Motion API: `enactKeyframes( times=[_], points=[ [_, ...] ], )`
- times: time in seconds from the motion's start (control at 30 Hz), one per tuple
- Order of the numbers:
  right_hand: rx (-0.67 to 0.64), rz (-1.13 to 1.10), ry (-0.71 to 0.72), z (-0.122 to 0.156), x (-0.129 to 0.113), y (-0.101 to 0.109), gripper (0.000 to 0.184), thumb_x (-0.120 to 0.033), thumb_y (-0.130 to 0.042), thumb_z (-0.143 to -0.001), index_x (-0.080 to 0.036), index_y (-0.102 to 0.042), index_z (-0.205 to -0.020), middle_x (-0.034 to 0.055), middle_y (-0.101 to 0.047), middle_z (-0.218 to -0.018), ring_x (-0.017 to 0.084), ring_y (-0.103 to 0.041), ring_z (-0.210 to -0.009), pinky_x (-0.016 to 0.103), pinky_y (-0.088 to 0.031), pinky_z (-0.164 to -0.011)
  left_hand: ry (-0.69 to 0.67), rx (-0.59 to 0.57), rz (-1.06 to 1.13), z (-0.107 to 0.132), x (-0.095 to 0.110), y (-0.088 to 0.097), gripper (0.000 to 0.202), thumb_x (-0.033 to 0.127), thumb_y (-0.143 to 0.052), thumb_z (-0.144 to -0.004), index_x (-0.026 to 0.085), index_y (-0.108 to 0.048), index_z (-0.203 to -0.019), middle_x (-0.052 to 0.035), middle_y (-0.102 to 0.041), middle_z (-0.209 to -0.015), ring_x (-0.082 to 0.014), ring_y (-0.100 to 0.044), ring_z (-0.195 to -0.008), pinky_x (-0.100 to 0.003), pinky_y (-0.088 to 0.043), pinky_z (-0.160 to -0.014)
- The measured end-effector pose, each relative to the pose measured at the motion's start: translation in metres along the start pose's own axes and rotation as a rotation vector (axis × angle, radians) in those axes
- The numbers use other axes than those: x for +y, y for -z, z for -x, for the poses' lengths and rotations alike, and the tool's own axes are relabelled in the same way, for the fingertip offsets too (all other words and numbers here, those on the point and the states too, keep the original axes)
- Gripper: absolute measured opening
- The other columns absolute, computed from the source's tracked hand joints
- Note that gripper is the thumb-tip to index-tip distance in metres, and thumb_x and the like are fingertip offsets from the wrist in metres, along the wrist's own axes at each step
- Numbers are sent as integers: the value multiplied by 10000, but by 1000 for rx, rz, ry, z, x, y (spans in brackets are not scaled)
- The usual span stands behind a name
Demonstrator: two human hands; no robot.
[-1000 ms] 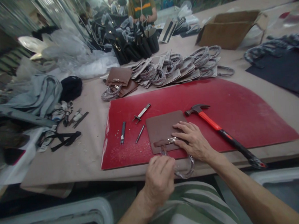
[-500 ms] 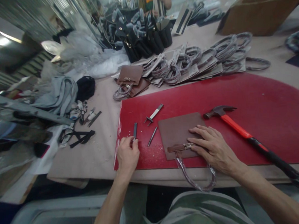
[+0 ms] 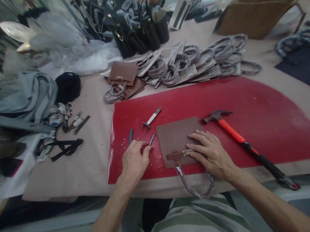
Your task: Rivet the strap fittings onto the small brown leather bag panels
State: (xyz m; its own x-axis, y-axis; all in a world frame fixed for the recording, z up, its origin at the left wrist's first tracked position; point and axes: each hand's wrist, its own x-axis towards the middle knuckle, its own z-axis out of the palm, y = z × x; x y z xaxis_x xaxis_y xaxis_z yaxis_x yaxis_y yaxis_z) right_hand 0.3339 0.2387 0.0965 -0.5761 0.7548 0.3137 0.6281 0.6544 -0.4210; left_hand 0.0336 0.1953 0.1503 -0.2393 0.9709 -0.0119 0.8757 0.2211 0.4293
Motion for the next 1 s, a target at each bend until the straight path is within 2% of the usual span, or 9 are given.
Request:
enactKeyframes(
  times=[0.1, 0.2, 0.37, 0.5, 0.6, 0.77, 0.87, 1.0],
  points=[
    [-1, -14, 5, -1, -1, 2, 302, -356, -507, -1009, -256, -741, -1171, 91, -605, -1398, 310, -459, -1374, 568, -376, -1138, 14, -144, -80, -6, 16, -1, 152, 335, -672, -907, 189, -698, -943, -51, -681, -942, -220, -644, -842, -331, -469, -760],
    [-2, -14, 10, -1, -1, 2, 281, -352, -534, -999, -263, -738, -1171, 89, -601, -1398, 317, -458, -1370, 573, -384, -1123, 42, -240, -193, -14, 27, 1, 155, 319, -665, -908, 180, -670, -977, -72, -702, -961, -259, -660, -901, -348, -460, -756],
    [-8, -7, 14, -1, -1, 2, 262, -338, -555, -993, -255, -722, -1177, 88, -598, -1392, 316, -440, -1384, 570, -370, -1132, 105, -348, -269, -26, 32, 2, 97, 262, -601, -912, 187, -661, -926, -105, -732, -926, -317, -683, -940, -376, -430, -742],
    [2, -21, 24, -2, -1, 2, 259, -331, -551, -993, -249, -723, -1168, 93, -600, -1388, 321, -450, -1375, 574, -377, -1122, 128, -314, -149, -29, 21, 0, 100, 271, -606, -882, 190, -645, -838, -84, -713, -817, -282, -666, -812, -367, -401, -697],
    [20, -14, 46, -2, 1, 2, 260, -328, -547, -993, -249, -722, -1167, 95, -607, -1377, 326, -458, -1364, 574, -390, -1103, 252, -264, 107, -29, 6, 4, 123, 287, -620, -839, 189, -623, -764, -43, -668, -696, -216, -624, -675, -327, -400, -638],
    [59, 0, 75, -1, 6, -3, 250, -318, -547, -992, -266, -712, -1172, 85, -603, -1383, 333, -466, -1352, 584, -402, -1077, 453, -102, 571, -31, -21, 24, 189, 362, -613, -776, 180, -562, -785, 3, -592, -568, -159, -559, -521, -251, -403, -516],
    [68, 8, 86, -1, 8, -5, 249, -327, -550, -991, -267, -705, -1176, 85, -600, -1385, 334, -475, -1344, 592, -409, -1069, 513, -33, 590, -35, -31, 32, 162, 327, -604, -758, 176, -552, -785, 10, -578, -542, -148, -542, -495, -232, -381, -481],
    [71, 13, 96, -2, 8, -4, 254, -326, -525, -1000, -269, -706, -1169, 84, -602, -1380, 332, -481, -1334, 596, -419, -1061, 412, -50, 377, -47, -32, 24, 146, 320, -606, -800, 181, -583, -761, -12, -611, -581, -169, -582, -539, -260, -402, -525]
  ],
)
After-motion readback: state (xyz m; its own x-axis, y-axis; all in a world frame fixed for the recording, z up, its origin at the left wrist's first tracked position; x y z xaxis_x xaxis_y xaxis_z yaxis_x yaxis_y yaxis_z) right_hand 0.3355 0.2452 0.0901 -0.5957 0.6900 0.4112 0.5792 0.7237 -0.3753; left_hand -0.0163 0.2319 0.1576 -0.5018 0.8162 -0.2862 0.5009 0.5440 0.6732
